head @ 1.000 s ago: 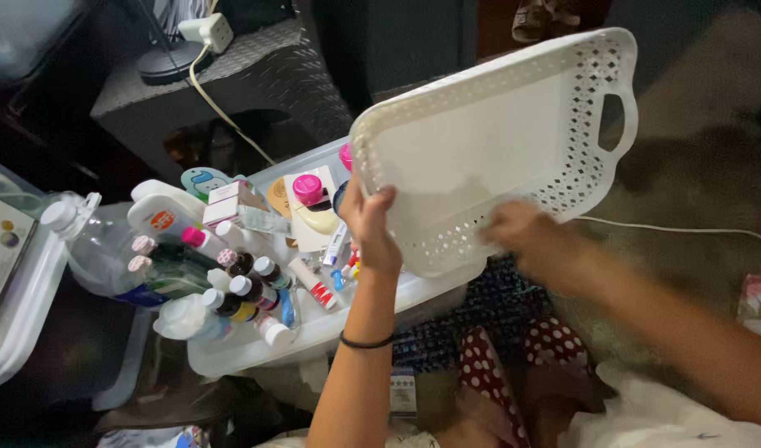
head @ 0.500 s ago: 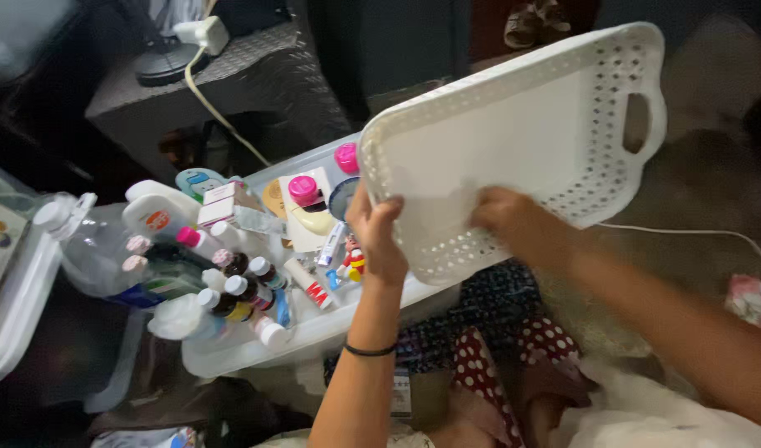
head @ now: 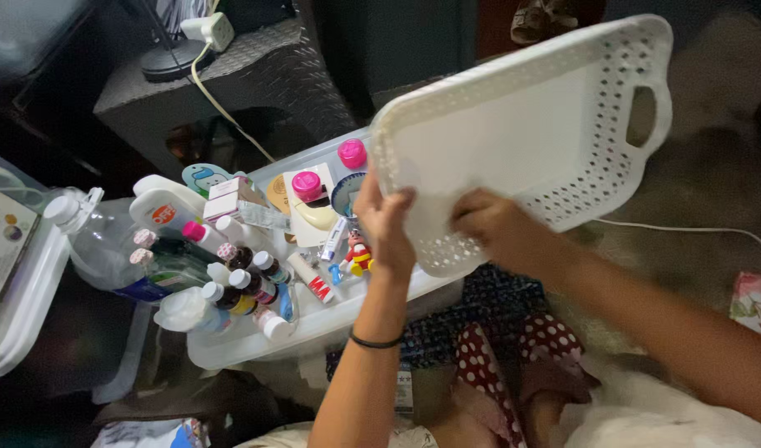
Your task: The person holds a white perforated plastic basket and wipes its interior and rim with a tissue, turning it to reach different sides. They then set the basket down and place small bottles and items from a tray into a handbag on their lap.
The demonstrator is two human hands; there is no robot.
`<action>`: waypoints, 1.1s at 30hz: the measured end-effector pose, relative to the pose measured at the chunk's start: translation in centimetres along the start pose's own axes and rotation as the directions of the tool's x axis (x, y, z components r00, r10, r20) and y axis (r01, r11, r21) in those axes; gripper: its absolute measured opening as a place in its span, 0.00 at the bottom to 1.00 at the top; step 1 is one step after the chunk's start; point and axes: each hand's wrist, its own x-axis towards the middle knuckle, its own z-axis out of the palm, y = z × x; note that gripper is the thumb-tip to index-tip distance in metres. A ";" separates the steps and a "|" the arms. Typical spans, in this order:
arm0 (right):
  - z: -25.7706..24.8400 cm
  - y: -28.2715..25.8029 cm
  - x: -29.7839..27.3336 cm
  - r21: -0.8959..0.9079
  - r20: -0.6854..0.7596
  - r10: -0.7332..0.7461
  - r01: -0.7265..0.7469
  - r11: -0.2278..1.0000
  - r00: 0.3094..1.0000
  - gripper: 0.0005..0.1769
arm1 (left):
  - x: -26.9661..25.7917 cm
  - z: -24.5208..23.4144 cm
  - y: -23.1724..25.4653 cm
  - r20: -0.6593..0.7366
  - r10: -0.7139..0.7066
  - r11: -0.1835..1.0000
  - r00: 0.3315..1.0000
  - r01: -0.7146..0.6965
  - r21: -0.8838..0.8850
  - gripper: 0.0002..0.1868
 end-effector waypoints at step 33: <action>-8.7 0.8 -4.9 -0.575 -0.059 -0.158 0.096 0.812 0.986 0.10 | 13.6 -2.4 5.0 0.137 -0.436 0.899 0.889 0.426 0.097 0.22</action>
